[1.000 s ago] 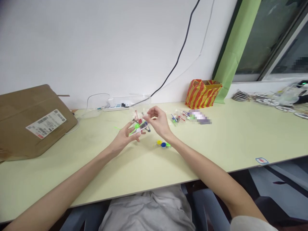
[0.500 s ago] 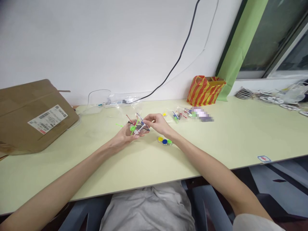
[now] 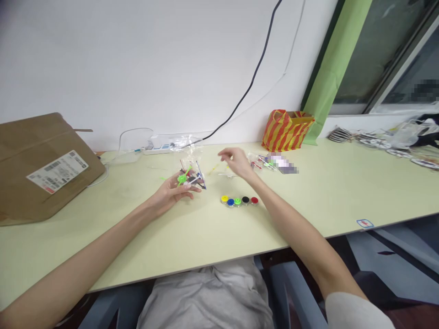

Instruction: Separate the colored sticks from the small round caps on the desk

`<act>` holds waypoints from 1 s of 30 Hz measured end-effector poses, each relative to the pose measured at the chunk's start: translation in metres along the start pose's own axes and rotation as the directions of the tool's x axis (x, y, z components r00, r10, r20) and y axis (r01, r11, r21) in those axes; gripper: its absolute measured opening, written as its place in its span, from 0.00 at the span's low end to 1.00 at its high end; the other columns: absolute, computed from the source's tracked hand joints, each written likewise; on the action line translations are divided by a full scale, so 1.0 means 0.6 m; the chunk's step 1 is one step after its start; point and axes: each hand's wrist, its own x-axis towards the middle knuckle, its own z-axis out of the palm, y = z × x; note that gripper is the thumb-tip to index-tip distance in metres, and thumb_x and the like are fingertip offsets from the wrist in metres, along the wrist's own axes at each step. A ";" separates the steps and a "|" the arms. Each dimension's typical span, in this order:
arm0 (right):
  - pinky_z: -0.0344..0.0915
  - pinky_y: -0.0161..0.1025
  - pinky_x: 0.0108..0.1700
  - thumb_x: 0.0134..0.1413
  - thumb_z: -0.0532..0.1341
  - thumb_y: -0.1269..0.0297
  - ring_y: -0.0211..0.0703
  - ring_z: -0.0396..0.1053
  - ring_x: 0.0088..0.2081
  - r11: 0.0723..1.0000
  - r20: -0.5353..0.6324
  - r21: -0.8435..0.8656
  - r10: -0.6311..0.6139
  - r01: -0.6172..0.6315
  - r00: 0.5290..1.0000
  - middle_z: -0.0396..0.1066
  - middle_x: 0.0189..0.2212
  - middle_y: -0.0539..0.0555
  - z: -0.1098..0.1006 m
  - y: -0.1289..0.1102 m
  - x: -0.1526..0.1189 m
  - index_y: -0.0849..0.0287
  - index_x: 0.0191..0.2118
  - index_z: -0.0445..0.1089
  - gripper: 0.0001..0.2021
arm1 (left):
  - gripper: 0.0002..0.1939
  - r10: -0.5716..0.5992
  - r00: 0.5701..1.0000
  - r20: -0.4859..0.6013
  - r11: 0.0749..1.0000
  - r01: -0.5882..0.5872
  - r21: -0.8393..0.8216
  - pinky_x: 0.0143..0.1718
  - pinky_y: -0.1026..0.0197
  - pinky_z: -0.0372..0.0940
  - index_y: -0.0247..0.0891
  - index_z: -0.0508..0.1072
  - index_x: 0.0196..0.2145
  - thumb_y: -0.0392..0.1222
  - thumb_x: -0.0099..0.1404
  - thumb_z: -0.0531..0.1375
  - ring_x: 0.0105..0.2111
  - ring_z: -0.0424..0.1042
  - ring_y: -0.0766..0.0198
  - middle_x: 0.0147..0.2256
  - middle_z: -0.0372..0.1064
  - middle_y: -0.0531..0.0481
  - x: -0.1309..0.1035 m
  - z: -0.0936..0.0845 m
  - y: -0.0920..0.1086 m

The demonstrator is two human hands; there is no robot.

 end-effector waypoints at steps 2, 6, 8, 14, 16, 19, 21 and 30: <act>0.67 0.39 0.46 0.56 0.58 0.74 0.44 0.75 0.40 0.988 0.001 -0.150 0.022 -0.022 1.000 0.80 0.37 0.57 -0.032 0.042 0.029 0.63 0.47 0.78 0.15 | 0.27 0.008 0.999 -0.038 1.000 -0.007 0.010 0.36 0.58 0.71 0.40 0.69 0.55 0.47 0.61 0.70 0.45 0.79 0.48 0.50 0.75 0.38 0.003 -0.003 -0.002; 0.67 0.41 0.51 0.52 0.60 0.80 0.46 0.73 0.45 0.921 0.294 -0.381 0.035 0.083 0.955 0.79 0.47 0.57 -0.053 0.104 0.061 0.60 0.47 0.79 0.18 | 0.28 0.009 0.994 -0.105 1.000 -0.006 0.028 0.32 0.60 0.69 0.38 0.70 0.53 0.49 0.59 0.71 0.42 0.80 0.49 0.48 0.75 0.39 0.008 -0.009 -0.005; 0.65 0.42 0.54 0.53 0.61 0.79 0.47 0.72 0.49 0.880 0.384 -0.447 0.025 0.162 0.923 0.77 0.49 0.58 -0.042 0.120 0.066 0.58 0.47 0.79 0.18 | 0.29 0.008 0.992 -0.122 0.999 -0.003 0.038 0.31 0.60 0.69 0.37 0.70 0.54 0.50 0.58 0.71 0.41 0.80 0.50 0.49 0.74 0.38 0.008 -0.010 -0.004; 0.63 0.39 0.50 0.53 0.63 0.75 0.48 0.72 0.47 0.788 0.438 -0.573 0.063 0.225 0.897 0.79 0.43 0.59 0.001 0.130 0.077 0.60 0.41 0.79 0.11 | 0.28 0.005 0.991 -0.133 0.998 0.003 0.061 0.30 0.60 0.68 0.37 0.71 0.52 0.50 0.58 0.71 0.37 0.79 0.54 0.47 0.75 0.40 0.007 -0.011 -0.004; 0.63 0.38 0.46 0.52 0.62 0.76 0.47 0.72 0.44 0.798 0.403 -0.568 0.056 0.202 0.913 0.79 0.40 0.58 0.004 0.121 0.080 0.60 0.37 0.79 0.10 | 0.27 0.008 0.991 -0.134 0.998 0.001 0.067 0.30 0.60 0.68 0.38 0.71 0.50 0.50 0.57 0.71 0.36 0.79 0.54 0.46 0.75 0.41 0.006 -0.010 -0.003; 0.63 0.37 0.43 0.55 0.60 0.73 0.44 0.73 0.38 0.900 0.253 -0.417 -0.020 0.128 0.967 0.79 0.35 0.56 -0.003 0.094 0.086 0.60 0.33 0.78 0.08 | 0.26 0.001 0.990 -0.138 0.996 0.011 0.086 0.29 0.61 0.69 0.38 0.71 0.49 0.50 0.57 0.71 0.35 0.79 0.55 0.44 0.76 0.42 0.004 -0.006 -0.001; 0.65 0.38 0.42 0.56 0.61 0.68 0.43 0.73 0.35 0.975 0.067 -0.209 -0.062 0.075 0.996 0.79 0.32 0.55 -0.014 0.066 0.093 0.61 0.33 0.77 0.07 | 0.27 -0.012 0.991 -0.136 0.994 0.026 0.104 0.28 0.61 0.69 0.38 0.71 0.50 0.50 0.57 0.71 0.34 0.79 0.55 0.43 0.76 0.42 0.003 -0.005 -0.001; 0.75 0.41 0.38 0.51 0.71 0.50 0.44 0.76 0.36 0.868 0.023 0.490 -0.108 0.083 0.994 0.79 0.33 0.59 -0.049 -0.108 0.108 0.63 0.37 0.76 0.18 | 0.29 -0.033 0.995 -0.090 0.985 0.048 0.168 0.24 0.61 0.69 0.38 0.70 0.51 0.50 0.56 0.72 0.29 0.79 0.56 0.37 0.76 0.46 0.000 -0.003 -0.003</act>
